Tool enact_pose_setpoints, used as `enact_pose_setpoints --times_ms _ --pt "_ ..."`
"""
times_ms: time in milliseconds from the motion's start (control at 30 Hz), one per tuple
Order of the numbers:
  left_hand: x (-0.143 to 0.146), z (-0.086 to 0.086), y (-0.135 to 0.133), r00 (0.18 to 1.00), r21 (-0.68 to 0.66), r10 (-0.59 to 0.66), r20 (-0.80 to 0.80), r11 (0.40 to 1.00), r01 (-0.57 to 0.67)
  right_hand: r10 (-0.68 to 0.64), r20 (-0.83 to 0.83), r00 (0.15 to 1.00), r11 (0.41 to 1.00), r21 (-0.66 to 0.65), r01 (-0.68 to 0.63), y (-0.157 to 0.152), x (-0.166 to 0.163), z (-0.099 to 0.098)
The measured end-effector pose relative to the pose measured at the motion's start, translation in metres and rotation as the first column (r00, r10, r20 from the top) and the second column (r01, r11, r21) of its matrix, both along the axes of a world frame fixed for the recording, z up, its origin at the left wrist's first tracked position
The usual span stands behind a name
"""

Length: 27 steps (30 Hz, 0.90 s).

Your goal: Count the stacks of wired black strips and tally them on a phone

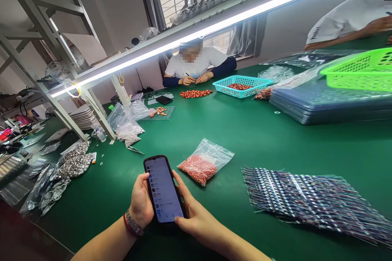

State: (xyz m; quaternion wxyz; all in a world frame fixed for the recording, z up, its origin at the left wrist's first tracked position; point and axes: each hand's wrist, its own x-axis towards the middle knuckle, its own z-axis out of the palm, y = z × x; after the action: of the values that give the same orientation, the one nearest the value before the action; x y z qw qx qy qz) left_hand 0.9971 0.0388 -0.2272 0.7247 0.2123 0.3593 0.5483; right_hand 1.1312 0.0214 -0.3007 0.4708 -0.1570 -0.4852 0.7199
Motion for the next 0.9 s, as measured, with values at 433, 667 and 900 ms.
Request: enact_pose_setpoints --times_ms 433,667,900 --pt "-0.0014 -0.0004 -0.0004 1.000 -0.003 -0.015 0.005 1.000 0.015 0.003 -0.021 1.000 1.000 0.023 -0.003 0.0013 0.0003 -0.0056" --pt "-0.0030 -0.0034 0.0014 0.996 0.011 -0.072 0.050 0.997 0.071 -0.005 0.004 1.000 1.000 0.023 0.005 0.0005 0.0006 -0.0005" --pt "-0.0034 -0.0023 0.0001 0.996 0.018 -0.082 0.045 0.997 0.081 0.002 0.000 1.000 0.998 0.056 -0.002 0.0019 0.0006 -0.0012"
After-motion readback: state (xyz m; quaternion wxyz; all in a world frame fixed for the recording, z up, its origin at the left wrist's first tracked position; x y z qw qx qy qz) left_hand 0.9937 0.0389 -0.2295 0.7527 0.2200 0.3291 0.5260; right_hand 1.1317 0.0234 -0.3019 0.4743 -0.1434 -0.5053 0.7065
